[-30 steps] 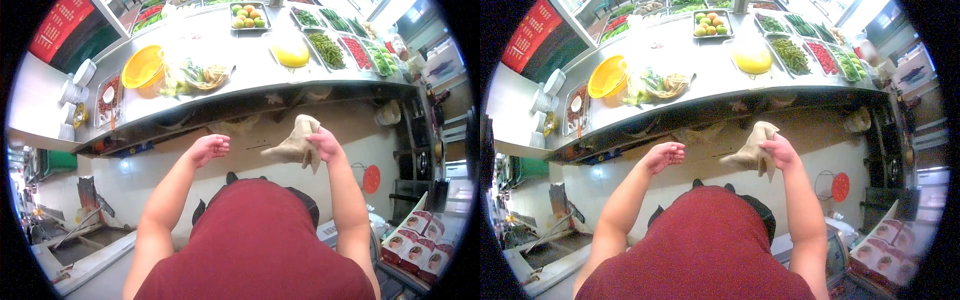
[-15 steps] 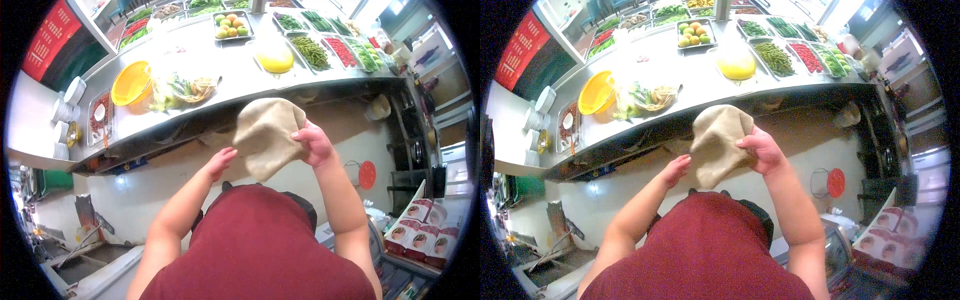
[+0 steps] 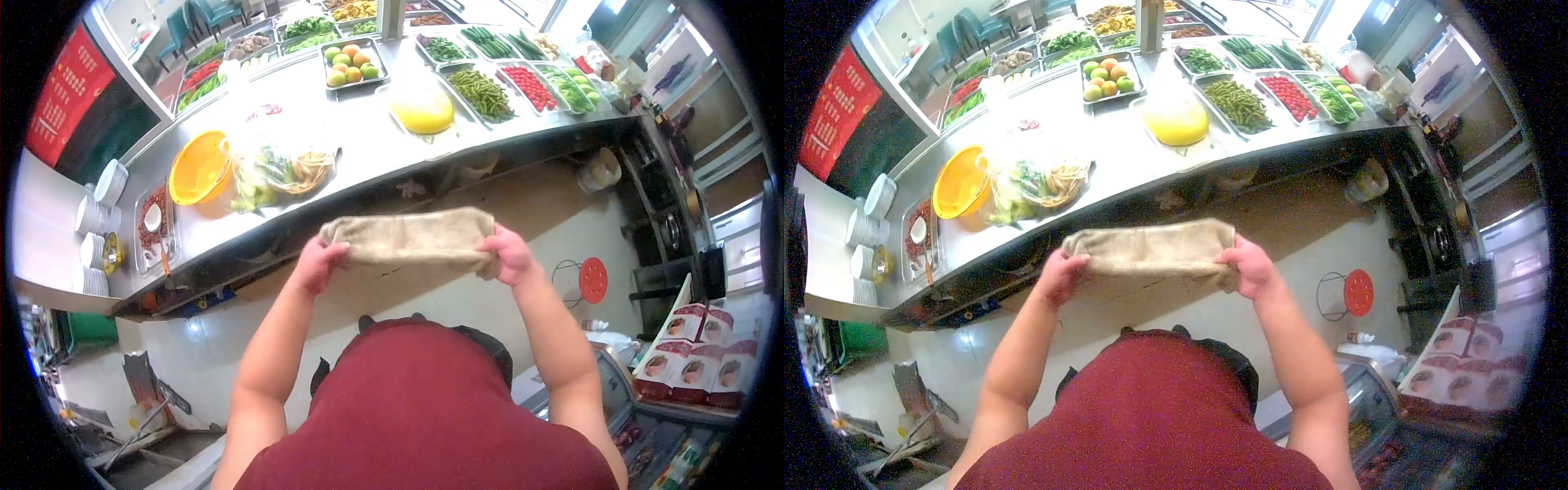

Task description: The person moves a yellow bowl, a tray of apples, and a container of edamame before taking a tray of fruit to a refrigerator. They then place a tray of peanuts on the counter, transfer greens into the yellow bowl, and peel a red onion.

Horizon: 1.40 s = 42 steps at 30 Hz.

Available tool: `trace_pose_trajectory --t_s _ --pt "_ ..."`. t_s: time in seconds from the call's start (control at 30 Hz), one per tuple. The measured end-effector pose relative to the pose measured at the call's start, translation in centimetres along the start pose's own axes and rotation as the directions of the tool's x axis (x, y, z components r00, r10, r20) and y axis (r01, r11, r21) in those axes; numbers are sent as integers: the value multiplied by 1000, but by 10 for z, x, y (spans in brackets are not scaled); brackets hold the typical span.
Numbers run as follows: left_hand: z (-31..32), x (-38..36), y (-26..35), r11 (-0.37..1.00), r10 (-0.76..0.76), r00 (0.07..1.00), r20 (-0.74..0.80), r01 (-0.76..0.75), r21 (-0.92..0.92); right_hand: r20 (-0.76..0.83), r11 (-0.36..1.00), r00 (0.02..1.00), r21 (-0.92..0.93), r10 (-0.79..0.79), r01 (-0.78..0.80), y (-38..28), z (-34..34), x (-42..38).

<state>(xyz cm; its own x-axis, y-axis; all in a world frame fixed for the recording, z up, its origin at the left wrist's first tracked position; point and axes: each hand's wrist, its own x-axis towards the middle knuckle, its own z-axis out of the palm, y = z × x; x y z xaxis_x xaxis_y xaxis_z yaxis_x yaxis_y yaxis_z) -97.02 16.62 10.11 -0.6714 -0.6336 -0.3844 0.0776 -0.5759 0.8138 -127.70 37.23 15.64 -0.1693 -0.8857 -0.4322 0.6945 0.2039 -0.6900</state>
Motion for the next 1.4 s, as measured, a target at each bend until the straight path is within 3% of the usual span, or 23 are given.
trace_pose_trajectory --t_s 0.03,0.13,0.23,0.27,0.3,0.37,0.43,0.5,0.6,0.7,0.77,0.83,0.9,0.93,0.97,1.07,1.1,1.17,1.2,1.23,1.3,1.37,1.4 --pt "4 0 13 996 86 996 24 -86 30 1 1000 1000 2 -3 3 -8 1 -4" --pt "25 -37 67 973 222 961 164 -208 -103 132 882 989 -455 -66 119 -43 17 -40" --pt "-13 -32 56 973 231 890 394 -223 -65 145 889 968 -386 -206 247 -46 31 -52" --pt "-12 -31 55 973 230 889 396 -223 -63 105 887 987 -434 -123 157 -53 31 -52" --pt "-8 -31 52 980 185 926 329 -199 9 191 930 963 -280 -188 237 -45 15 -40" --pt "-6 -26 48 982 143 956 256 -169 80 85 949 965 -179 -248 259 -35 1 -30" --pt "-8 -17 43 930 233 958 166 -270 248 3 963 971 -134 -237 236 -35 2 -28" --pt "8 -21 58 842 316 945 87 -322 434 -74 895 943 -348 -324 280 -33 4 -26" --pt "13 -22 67 890 242 970 -6 -219 399 -195 845 908 -478 -371 242 -36 13 -18" --pt "24 -14 64 625 199 974 109 -212 751 -252 818 894 -544 -370 185 -27 26 -12" --pt "44 -10 44 597 210 967 147 -246 764 -238 863 929 -486 -281 137 -3 51 -4" --pt "73 -16 35 692 113 966 232 -244 679 -89 871 971 -466 -223 157 28 76 6" --pt "89 -9 12 935 170 929 329 -258 244 188 681 951 -665 -245 307 52 87 19" --pt "90 -6 13 991 52 955 291 -85 102 149 782 974 -581 -171 226 52 90 19" --pt "87 -2 10 992 42 955 293 -75 102 140 786 976 -579 -167 218 48 83 19" --pt "86 14 -2 857 106 986 131 -158 491 186 883 982 -454 -38 120 35 63 26" --pt "92 17 -3 861 94 987 127 -145 488 7 932 996 -352 -89 86 40 64 29" --pt "109 28 -4 697 188 951 245 -305 649 -361 988 925 -130 -122 79 44 63 35" --pt "120 35 -4 630 155 928 340 -358 689 -218 992 973 121 68 -42 46 51 44" --pt "130 41 -2 551 23 865 501 -429 715 -222 991 972 122 72 -45 47 42 52" --pt "142 55 -7 479 -77 749 658 -551 683 -59 885 987 452 150 -108 47 22 72" --pt "149 75 -2 440 -139 752 644 -536 721 -32 868 993 489 116 -86 37 -10 92" --pt "149 89 3 481 -127 729 672 -547 685 -136 895 987 446 83 -13 25 -20 103"
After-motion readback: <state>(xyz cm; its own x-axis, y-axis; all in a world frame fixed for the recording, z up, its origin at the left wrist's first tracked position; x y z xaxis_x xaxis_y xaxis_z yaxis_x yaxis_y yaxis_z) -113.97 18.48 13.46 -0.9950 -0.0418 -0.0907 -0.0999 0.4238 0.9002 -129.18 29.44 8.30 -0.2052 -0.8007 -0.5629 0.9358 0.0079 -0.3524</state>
